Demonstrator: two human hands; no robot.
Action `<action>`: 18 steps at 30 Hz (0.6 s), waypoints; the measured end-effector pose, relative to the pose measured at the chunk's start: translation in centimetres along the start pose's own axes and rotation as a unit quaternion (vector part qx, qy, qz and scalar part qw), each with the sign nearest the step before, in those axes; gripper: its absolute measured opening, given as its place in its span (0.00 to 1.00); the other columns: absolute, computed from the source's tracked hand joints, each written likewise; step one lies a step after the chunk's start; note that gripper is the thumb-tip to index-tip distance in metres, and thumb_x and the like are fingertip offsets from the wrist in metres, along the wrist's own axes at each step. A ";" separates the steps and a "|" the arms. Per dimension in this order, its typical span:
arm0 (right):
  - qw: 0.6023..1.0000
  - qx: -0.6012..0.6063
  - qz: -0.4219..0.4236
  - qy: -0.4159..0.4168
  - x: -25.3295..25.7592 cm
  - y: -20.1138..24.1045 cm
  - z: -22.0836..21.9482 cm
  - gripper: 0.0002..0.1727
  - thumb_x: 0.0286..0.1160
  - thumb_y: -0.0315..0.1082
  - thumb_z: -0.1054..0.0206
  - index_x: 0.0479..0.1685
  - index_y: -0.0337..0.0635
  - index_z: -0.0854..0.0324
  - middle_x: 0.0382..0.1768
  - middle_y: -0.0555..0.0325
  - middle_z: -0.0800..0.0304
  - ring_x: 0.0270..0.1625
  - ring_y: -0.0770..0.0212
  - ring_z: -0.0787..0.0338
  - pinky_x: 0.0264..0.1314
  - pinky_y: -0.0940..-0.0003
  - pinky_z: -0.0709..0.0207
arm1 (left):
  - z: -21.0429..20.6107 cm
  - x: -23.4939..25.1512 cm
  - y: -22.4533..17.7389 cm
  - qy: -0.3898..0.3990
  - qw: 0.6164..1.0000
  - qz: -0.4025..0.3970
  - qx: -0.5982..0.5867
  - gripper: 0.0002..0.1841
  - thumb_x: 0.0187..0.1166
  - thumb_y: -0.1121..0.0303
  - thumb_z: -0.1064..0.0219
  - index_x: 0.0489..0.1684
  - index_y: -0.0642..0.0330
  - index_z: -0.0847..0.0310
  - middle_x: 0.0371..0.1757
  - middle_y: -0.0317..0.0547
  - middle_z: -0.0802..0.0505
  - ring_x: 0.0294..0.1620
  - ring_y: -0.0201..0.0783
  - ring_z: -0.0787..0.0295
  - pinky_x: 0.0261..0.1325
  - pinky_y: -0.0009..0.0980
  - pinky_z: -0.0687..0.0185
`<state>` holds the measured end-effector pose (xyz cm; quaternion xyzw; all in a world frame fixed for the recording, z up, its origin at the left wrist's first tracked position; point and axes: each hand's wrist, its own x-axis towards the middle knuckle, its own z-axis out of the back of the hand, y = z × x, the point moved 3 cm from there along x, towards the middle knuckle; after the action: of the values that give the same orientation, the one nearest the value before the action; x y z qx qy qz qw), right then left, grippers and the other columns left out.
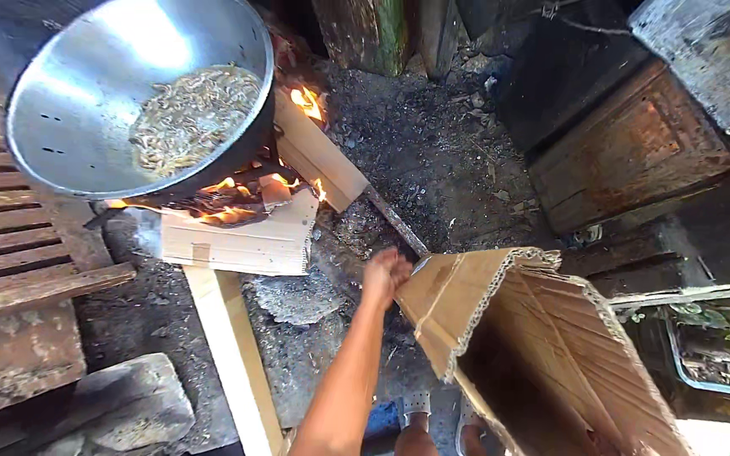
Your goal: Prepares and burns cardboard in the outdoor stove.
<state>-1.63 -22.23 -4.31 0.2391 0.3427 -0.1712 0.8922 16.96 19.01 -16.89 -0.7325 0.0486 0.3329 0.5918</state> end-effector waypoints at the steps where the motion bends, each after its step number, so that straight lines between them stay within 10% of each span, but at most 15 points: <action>1: 1.000 -0.009 0.011 0.005 -0.1 0.2 0.1 0.21 0.84 0.38 0.38 0.65 0.29 0.16 0.59 0.29 0.10 0.66 0.32 0.12 0.72 0.30 0.26 | 1.2 -2.5 1.4 -0.009 1.000 0.004 0.016 0.20 0.87 0.78 0.45 0.76 0.76 0.31 0.57 0.61 0.11 0.48 0.43 0.07 0.57 0.38 0.10; 9: 0.998 -0.042 -0.005 0.045 -0.4 0.3 -0.1 0.23 0.77 0.35 0.32 0.67 0.30 0.17 0.61 0.28 0.12 0.69 0.30 0.14 0.74 0.31 0.27 | 8.2 -16.1 0.3 -0.115 0.988 0.030 0.101 0.15 0.85 0.79 0.43 0.66 0.74 0.23 0.51 0.58 0.11 0.39 0.42 0.10 0.41 0.37 0.12; 15: 0.996 -0.053 0.022 0.072 -2.0 1.8 -1.0 0.24 0.77 0.33 0.33 0.72 0.38 0.19 0.64 0.33 0.12 0.70 0.34 0.15 0.74 0.32 0.26 | 2.0 -26.4 -5.2 0.004 0.972 -0.173 0.158 0.29 0.85 0.62 0.49 0.82 0.71 0.36 0.53 0.54 0.11 0.47 0.41 0.10 0.44 0.39 0.11; 18: 0.995 -0.056 0.030 0.078 -2.5 1.8 -1.1 0.22 0.76 0.32 0.33 0.69 0.37 0.18 0.64 0.34 0.13 0.71 0.35 0.15 0.74 0.34 0.25 | 0.1 -29.2 -6.7 -0.049 0.910 -0.320 0.260 0.42 0.79 0.51 0.40 0.88 0.74 0.44 0.70 0.65 0.18 0.61 0.46 0.14 0.52 0.40 0.12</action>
<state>-3.20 -19.80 -2.75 0.2114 0.4133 -0.1060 0.8794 -2.55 11.67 4.58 -0.5120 -0.1329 0.1364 0.8376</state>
